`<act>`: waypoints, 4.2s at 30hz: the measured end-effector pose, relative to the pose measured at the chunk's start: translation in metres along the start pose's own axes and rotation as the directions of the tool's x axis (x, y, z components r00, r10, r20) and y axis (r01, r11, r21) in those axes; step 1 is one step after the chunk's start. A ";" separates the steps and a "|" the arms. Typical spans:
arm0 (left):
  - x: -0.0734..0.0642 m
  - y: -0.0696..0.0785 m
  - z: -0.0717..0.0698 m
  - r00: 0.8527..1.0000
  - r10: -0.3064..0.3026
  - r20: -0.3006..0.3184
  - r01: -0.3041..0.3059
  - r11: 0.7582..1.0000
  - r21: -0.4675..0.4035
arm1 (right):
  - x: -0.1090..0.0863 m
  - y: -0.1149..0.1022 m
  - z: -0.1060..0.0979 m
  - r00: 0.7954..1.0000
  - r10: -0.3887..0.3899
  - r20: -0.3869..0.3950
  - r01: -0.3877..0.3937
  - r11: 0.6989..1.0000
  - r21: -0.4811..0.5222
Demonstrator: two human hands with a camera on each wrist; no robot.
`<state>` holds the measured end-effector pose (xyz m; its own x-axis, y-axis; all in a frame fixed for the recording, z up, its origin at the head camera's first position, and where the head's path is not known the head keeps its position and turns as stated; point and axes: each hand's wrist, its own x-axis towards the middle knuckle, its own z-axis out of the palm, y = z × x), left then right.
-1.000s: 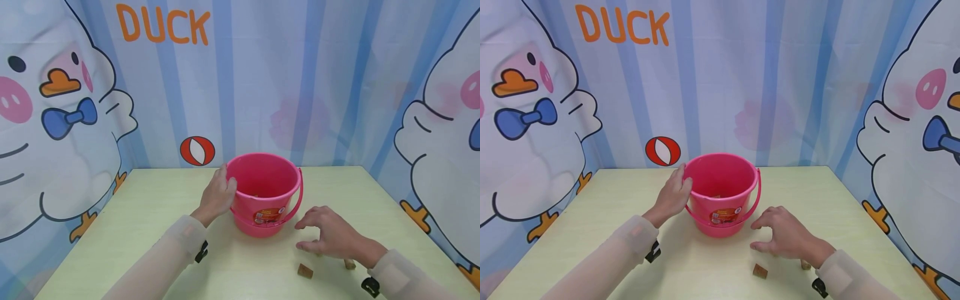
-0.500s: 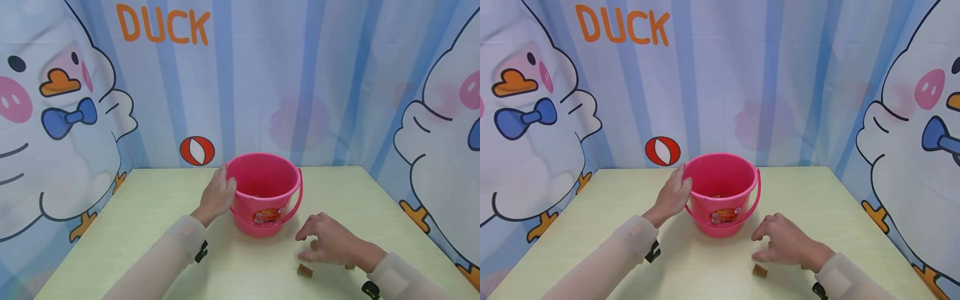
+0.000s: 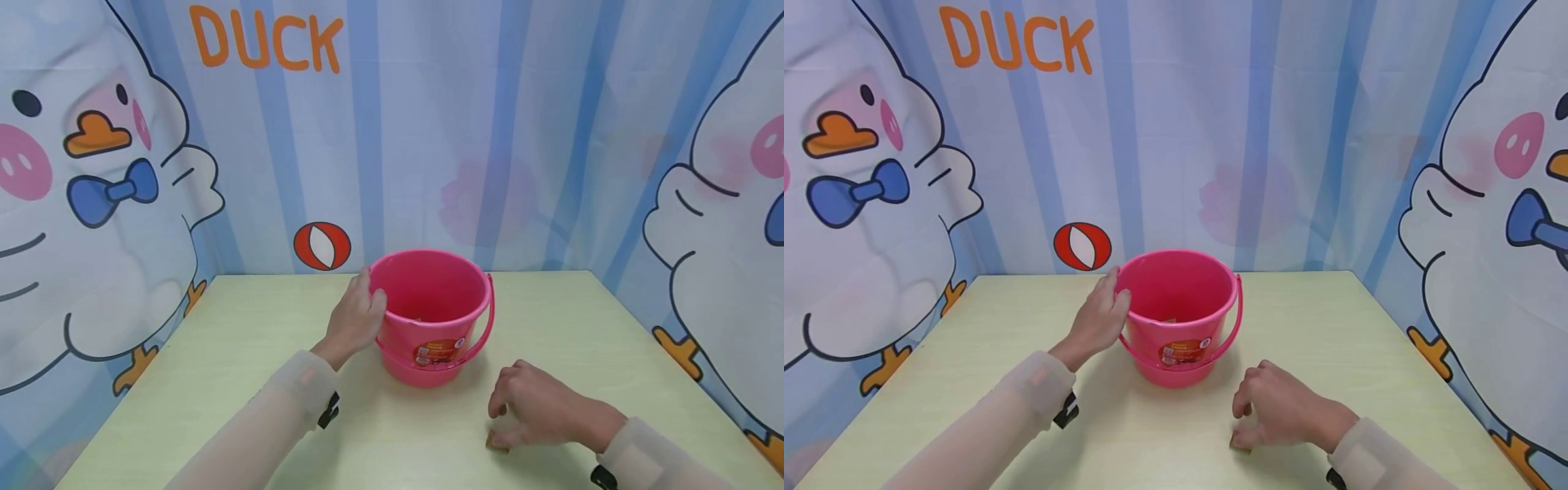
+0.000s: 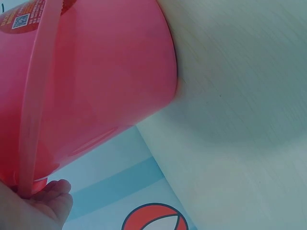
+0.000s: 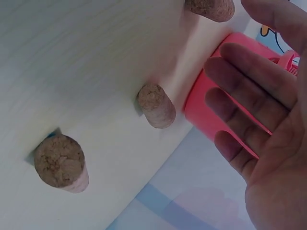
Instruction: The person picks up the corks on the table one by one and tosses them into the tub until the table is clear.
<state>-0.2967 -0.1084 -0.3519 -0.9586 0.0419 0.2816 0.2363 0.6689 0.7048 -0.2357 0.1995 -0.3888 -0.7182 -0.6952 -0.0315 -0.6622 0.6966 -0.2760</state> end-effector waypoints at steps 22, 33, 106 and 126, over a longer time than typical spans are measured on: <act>0.000 -0.001 0.001 1.000 -0.004 0.003 0.004 1.000 -0.012 | 0.001 -0.002 0.011 0.998 -0.051 0.045 0.052 0.998 -0.033; -0.001 -0.001 0.001 1.000 0.000 -0.010 0.000 1.000 -0.005 | 0.001 -0.003 0.012 0.997 -0.059 0.044 0.060 0.998 -0.013; 0.000 0.001 -0.001 1.000 0.003 0.010 -0.003 1.000 -0.007 | 0.005 -0.006 -0.027 0.765 -0.210 -0.609 0.158 0.978 -0.138; -0.001 0.002 -0.001 1.000 -0.001 0.006 0.001 1.000 -0.005 | 0.018 -0.015 -0.048 0.569 -0.246 -0.785 0.163 0.969 -0.185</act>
<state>-0.2949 -0.1079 -0.3504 -0.9597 0.0457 0.2774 0.2364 0.6650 0.7084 -0.2490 0.1857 -0.3391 -0.4135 -0.4271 0.8041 -0.7986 0.5944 -0.0950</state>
